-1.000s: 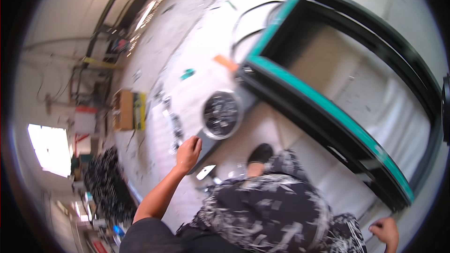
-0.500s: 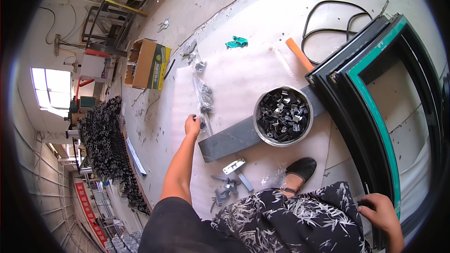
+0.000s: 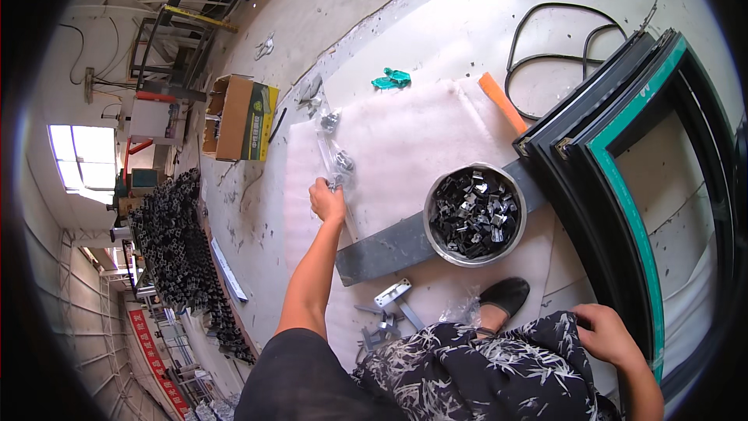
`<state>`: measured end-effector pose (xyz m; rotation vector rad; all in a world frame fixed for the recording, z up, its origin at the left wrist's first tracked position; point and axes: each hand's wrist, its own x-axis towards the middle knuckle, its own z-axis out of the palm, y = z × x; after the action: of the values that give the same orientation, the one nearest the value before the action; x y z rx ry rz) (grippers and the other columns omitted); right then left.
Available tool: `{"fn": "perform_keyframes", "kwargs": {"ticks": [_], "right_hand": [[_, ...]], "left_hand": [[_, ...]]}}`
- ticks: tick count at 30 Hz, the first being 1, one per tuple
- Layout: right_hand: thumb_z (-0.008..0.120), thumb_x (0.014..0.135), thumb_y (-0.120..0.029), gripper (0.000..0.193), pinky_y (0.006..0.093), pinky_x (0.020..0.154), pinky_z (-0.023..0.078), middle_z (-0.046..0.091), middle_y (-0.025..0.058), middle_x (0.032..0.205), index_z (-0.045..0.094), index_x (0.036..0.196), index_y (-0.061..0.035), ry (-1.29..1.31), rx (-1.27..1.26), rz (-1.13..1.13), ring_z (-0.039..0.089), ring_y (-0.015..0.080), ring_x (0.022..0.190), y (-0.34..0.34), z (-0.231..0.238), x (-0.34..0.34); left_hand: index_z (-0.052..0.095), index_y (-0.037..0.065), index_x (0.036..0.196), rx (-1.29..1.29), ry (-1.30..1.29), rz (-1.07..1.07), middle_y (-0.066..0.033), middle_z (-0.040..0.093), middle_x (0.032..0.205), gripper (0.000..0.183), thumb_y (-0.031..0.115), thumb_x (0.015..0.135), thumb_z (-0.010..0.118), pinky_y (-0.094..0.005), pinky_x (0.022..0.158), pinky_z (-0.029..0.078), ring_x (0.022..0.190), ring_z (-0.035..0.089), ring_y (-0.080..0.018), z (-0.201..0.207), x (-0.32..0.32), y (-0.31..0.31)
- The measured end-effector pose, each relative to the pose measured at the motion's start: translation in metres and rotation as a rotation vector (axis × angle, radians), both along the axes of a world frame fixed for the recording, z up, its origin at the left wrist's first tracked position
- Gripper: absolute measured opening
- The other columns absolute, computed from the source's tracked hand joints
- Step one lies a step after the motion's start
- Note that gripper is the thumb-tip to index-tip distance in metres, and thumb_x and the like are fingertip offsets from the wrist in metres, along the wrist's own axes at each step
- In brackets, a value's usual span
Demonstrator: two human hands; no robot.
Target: The person assembles a metal skylight frame by picking screws from a bowl, placing them into a hinge, and driving them in with a power drill. The person then moves the frame, handles components from a bag and a bowl, and continues assembling the frame by hand.
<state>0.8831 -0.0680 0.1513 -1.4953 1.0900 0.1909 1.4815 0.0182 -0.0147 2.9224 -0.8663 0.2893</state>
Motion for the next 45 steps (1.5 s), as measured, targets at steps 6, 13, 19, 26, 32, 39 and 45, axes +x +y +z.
{"fn": "perform_keyframes", "kwargs": {"ticks": [6, 13, 19, 26, 32, 39, 45], "right_hand": [[0.067, 0.079, -0.015, 0.021, 0.0349, 0.069, 0.050, 0.065, 0.0155, 0.086, 0.069, 0.096, -0.0017, -0.082, -0.075, 0.040, 0.063, 0.0283, 0.077, -0.027, 0.004, 0.043], [0.072, 0.078, -0.016, 0.029, 0.0348, 0.073, 0.051, 0.065, 0.0126, 0.089, 0.065, 0.103, -0.0034, -0.589, -0.452, -0.254, 0.064, 0.0264, 0.082, -0.043, 0.013, 0.140], [0.071, 0.079, -0.012, 0.020, 0.0326, 0.068, 0.050, 0.065, 0.0112, 0.084, 0.066, 0.095, -0.0017, -0.597, -0.375, -0.223, 0.064, 0.0242, 0.077, -0.041, -0.005, 0.149], [0.071, 0.080, -0.017, 0.019, 0.0318, 0.063, 0.049, 0.063, 0.0126, 0.077, 0.065, 0.091, -0.0019, -0.584, -0.168, -0.276, 0.063, 0.0228, 0.068, -0.027, -0.017, 0.132], [0.068, 0.084, -0.030, 0.028, 0.0379, 0.053, 0.045, 0.058, 0.0133, 0.064, 0.064, 0.074, -0.0051, -0.476, -0.033, 0.074, 0.059, 0.0309, 0.060, -0.032, -0.008, 0.132], [0.066, 0.085, -0.018, 0.025, 0.0391, 0.049, 0.040, 0.052, 0.0113, 0.059, 0.056, 0.066, -0.0039, -0.625, -0.674, -0.112, 0.052, 0.0298, 0.054, -0.024, -0.031, 0.161], [0.066, 0.085, -0.018, 0.032, 0.0406, 0.049, 0.036, 0.047, 0.0132, 0.057, 0.050, 0.062, -0.0033, -0.411, -0.600, -0.429, 0.048, 0.0318, 0.052, -0.016, -0.041, 0.156]], "left_hand": [[0.049, 0.003, 0.094, -0.286, 0.280, -0.348, -0.0091, 0.056, 0.083, 0.028, 0.009, 0.078, 0.071, -0.0321, 0.067, 0.046, 0.074, 0.056, -0.0208, 0.083, -0.067, -0.014], [0.051, 0.003, 0.118, -0.282, 1.562, -0.557, -0.0046, 0.059, 0.109, 0.044, 0.004, 0.080, 0.072, -0.0281, 0.088, 0.047, 0.102, 0.056, -0.0123, 0.174, -0.231, -0.053], [0.058, 0.001, 0.113, -0.215, 1.484, -0.742, -0.0045, 0.062, 0.106, 0.035, 0.014, 0.083, 0.072, -0.0279, 0.088, 0.046, 0.101, 0.056, -0.0115, 0.171, -0.264, -0.047], [0.066, 0.003, 0.096, -0.260, 1.326, -0.777, -0.0080, 0.066, 0.086, 0.010, 0.010, 0.089, 0.062, -0.0290, 0.073, 0.048, 0.080, 0.063, -0.0175, 0.154, -0.273, -0.043], [0.061, 0.002, 0.092, 0.192, 1.605, -1.107, -0.0080, 0.058, 0.075, 0.016, 0.018, 0.092, 0.059, -0.0305, 0.065, 0.044, 0.070, 0.056, -0.0182, 0.163, -0.257, -0.053], [0.060, 0.007, 0.090, -0.321, 2.101, -0.106, 0.0032, 0.057, 0.081, 0.019, 0.024, 0.097, 0.054, -0.0216, 0.068, 0.044, 0.075, 0.052, -0.0044, 0.119, -0.265, -0.039], [0.060, 0.006, 0.089, -0.410, 1.908, 0.193, -0.0022, 0.063, 0.077, 0.018, 0.021, 0.097, 0.054, -0.0255, 0.060, 0.050, 0.064, 0.059, -0.0092, 0.094, -0.225, -0.031]]}}
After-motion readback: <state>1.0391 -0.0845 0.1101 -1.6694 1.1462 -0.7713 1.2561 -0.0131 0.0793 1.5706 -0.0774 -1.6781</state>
